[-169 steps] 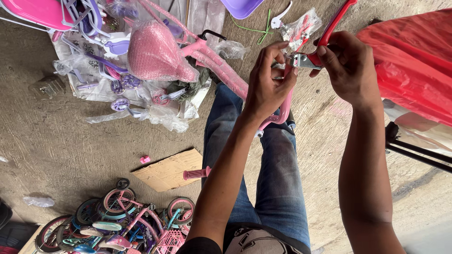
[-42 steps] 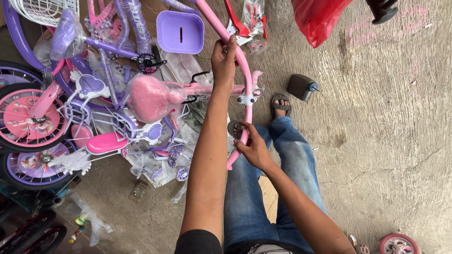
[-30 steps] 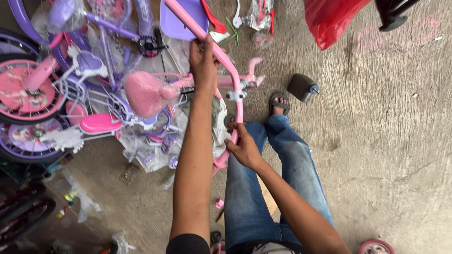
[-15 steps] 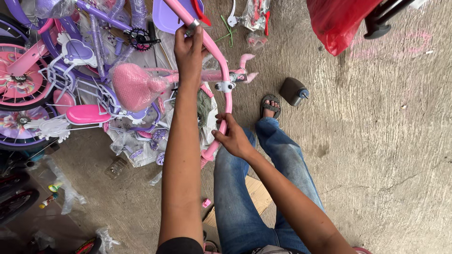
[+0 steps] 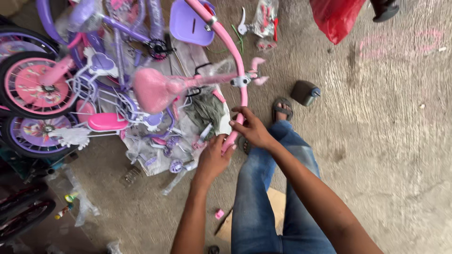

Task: The person sits on the floor assembling a pink children's bicycle handlebar. They fit a brake lever and metal clamp onto the handlebar, slide the handlebar into the stem, push on a pink grip, position the bar, and tighten the clamp bolt with a screwdriver.

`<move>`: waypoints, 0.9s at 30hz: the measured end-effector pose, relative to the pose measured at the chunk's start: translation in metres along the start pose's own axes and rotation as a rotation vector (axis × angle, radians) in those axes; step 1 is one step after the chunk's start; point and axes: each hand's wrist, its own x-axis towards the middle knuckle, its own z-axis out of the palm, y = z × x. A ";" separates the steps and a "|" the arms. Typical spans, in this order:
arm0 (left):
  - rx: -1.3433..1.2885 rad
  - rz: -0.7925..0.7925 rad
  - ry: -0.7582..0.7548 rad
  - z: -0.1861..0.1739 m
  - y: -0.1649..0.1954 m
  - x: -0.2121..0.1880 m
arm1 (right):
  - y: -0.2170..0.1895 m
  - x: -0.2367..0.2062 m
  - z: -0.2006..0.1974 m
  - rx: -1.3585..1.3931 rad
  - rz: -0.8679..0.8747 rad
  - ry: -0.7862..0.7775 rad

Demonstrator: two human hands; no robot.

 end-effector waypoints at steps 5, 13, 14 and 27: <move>-0.120 0.078 0.053 0.015 -0.014 -0.008 | -0.011 0.001 -0.005 -0.078 0.077 -0.094; -0.293 0.015 -0.050 0.020 -0.031 -0.004 | 0.030 0.056 -0.119 0.110 0.362 -0.251; -0.256 -0.054 -0.124 0.025 -0.038 -0.006 | 0.047 0.075 -0.142 0.050 0.376 -0.196; -0.056 -0.017 -0.228 0.201 -0.245 0.031 | 0.221 0.320 -0.303 -1.077 -0.016 0.292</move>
